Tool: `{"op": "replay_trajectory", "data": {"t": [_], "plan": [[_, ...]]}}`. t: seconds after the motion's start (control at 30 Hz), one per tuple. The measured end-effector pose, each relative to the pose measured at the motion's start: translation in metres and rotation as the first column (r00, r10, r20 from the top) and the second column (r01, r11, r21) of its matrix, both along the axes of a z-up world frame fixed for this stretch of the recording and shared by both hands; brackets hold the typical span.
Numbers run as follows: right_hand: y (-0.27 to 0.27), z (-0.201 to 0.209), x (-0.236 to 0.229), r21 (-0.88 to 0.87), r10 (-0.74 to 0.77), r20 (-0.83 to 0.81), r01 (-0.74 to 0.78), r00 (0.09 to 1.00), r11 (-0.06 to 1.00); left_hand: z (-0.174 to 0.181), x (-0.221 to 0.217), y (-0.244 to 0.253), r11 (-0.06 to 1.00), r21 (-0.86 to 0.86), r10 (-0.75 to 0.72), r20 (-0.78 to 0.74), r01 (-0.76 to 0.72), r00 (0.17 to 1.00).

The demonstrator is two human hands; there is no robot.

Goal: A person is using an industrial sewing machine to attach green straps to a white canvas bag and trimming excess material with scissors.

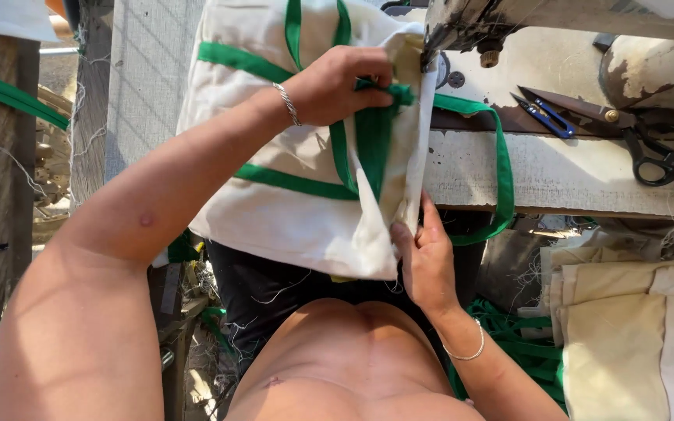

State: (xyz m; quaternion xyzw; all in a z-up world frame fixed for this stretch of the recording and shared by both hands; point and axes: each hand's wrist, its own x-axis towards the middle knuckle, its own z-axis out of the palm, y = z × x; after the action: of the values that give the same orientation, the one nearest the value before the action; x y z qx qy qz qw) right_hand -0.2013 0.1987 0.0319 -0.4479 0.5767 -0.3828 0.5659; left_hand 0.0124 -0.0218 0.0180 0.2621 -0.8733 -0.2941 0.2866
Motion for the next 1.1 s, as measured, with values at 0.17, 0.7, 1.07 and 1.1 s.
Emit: {"op": "replay_trajectory", "data": {"t": [0.17, 0.7, 1.07, 1.1], "plan": [[0.005, -0.018, -0.004, -0.012, -0.069, 0.117, 0.071, 0.991, 0.997, -0.011, -0.027, 0.024, 0.964, 0.263, 0.064, -0.344, 0.031, 0.937], [0.001, 0.002, -0.008, -0.167, -0.032, -0.423, -0.043, 0.905, 0.985, -0.018, -0.016, 0.033, 0.909, -0.388, 0.058, 0.481, 0.153, 0.875], [0.007, 0.009, 0.001, -0.31, -0.102, -0.398, -0.029, 0.912, 0.95, -0.019, -0.023, 0.054, 0.952, -0.23, -0.071, 0.478, 0.203, 0.876], [0.011, 0.001, 0.003, -0.327, -0.046, -0.378, -0.087, 0.925, 0.941, -0.024, -0.024, 0.06, 0.972, -0.165, -0.058, 0.526, 0.169, 0.848]]}}
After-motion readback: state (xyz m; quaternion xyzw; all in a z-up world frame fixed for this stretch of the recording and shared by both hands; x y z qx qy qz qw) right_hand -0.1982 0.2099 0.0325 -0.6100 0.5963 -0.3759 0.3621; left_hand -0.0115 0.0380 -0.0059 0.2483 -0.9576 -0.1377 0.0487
